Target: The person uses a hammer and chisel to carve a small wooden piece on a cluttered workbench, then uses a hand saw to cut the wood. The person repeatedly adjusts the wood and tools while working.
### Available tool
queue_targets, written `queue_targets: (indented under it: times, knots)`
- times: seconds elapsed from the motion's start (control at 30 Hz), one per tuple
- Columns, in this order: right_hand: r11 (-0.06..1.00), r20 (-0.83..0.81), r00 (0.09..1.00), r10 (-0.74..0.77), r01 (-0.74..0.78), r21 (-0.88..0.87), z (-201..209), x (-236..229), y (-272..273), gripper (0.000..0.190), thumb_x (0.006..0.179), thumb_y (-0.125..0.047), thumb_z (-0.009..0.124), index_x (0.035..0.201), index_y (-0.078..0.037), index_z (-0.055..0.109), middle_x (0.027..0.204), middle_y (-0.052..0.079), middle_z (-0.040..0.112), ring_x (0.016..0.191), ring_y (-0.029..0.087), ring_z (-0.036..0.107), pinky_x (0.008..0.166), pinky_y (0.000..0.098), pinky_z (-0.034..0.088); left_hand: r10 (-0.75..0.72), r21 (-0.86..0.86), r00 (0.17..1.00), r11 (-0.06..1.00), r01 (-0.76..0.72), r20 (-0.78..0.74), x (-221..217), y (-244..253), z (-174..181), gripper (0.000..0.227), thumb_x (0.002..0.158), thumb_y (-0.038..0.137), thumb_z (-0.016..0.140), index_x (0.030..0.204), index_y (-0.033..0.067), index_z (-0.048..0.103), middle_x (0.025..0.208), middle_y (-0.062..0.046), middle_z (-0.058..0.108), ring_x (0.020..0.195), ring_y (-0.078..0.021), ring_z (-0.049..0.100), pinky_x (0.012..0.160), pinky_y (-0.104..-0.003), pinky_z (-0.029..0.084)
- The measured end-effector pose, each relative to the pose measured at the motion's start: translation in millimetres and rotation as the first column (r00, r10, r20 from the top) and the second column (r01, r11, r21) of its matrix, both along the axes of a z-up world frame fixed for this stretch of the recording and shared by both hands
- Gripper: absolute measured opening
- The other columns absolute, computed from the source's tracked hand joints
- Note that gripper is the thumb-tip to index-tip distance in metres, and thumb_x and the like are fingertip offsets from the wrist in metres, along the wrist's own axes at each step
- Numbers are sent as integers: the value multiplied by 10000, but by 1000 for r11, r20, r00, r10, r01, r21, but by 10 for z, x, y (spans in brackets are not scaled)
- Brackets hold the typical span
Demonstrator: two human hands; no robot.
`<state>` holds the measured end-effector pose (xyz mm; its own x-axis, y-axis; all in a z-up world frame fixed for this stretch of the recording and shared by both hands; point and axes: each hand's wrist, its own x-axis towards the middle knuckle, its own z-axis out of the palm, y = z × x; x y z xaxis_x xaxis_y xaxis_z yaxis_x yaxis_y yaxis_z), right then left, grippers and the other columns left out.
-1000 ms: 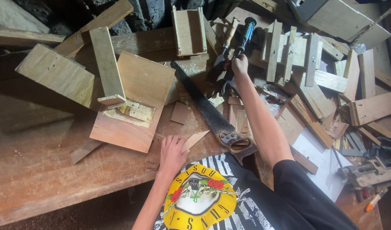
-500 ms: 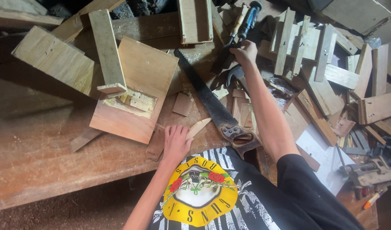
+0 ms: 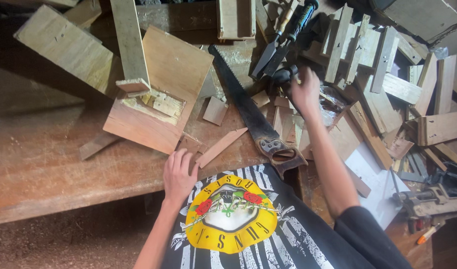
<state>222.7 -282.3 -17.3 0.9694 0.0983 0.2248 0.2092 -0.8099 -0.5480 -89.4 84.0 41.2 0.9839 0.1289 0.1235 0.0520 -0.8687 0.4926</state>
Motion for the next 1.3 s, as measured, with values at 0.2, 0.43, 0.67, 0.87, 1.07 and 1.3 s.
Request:
queue_targets:
  times: [0.2, 0.43, 0.67, 0.87, 1.07, 1.3]
  knots:
    - [968, -104, 994, 34, -59, -245, 273, -1007, -141, 587, 867, -124, 707, 1393, 43, 506, 1208, 279, 601, 1145, 468, 555, 966, 527, 449, 14, 53, 1000, 999, -13, -24, -97, -4, -28, 389, 898, 151, 718, 1261, 37, 638, 1317, -110, 596, 1257, -336, 543, 1047, -447, 474]
    - [968, -299, 949, -102, 26, -249, 249, -887, -215, 407, 928, -220, 722, 1216, 26, 575, 1009, 284, 683, 958, 485, 645, 821, 548, 486, 97, 148, 994, 985, -88, -56, -121, -127, -17, 397, 856, 196, 717, 1208, 48, 605, 1370, -181, 504, 1253, -396, 483, 1045, -531, 418]
    - [987, -369, 918, -144, 159, 10, 466, -1287, -442, 364, 885, -253, 739, 1103, 26, 655, 818, 179, 701, 752, 286, 684, 689, 426, 532, 173, 71, 974, 984, -164, -150, -39, -242, -51, 461, 882, 160, 703, 1283, 14, 526, 1411, -241, 469, 1243, -404, 478, 1008, -556, 394]
    - [880, -681, 728, -83, 374, 293, 885, -2031, -331, 233, 988, -283, 679, 975, -56, 631, 678, -5, 552, 538, 86, 520, 468, 282, 395, 147, -125, 983, 979, -160, -106, -160, -258, 91, 518, 928, 127, 670, 1384, -19, 471, 1403, -271, 464, 1267, -462, 498, 1044, -530, 437]
    - [777, -859, 489, 153, 477, 410, 1086, -2688, 7, 160, 989, -292, 628, 950, -140, 596, 659, -52, 484, 494, 55, 413, 417, 264, 306, 147, -246, 979, 953, -179, -144, -440, -233, 337, 511, 889, 197, 718, 1322, 11, 521, 1401, -258, 534, 1249, -459, 570, 1007, -497, 503]
    - [968, -706, 668, 233, -89, 236, 746, -2747, 447, 310, 993, -299, 654, 909, -10, 580, 628, 65, 527, 586, 118, 469, 524, 344, 428, -186, -345, 979, 927, 146, -85, -418, -376, 255, 452, 821, 254, 763, 1204, 69, 610, 1383, -200, 605, 1180, -390, 659, 949, -449, 554]
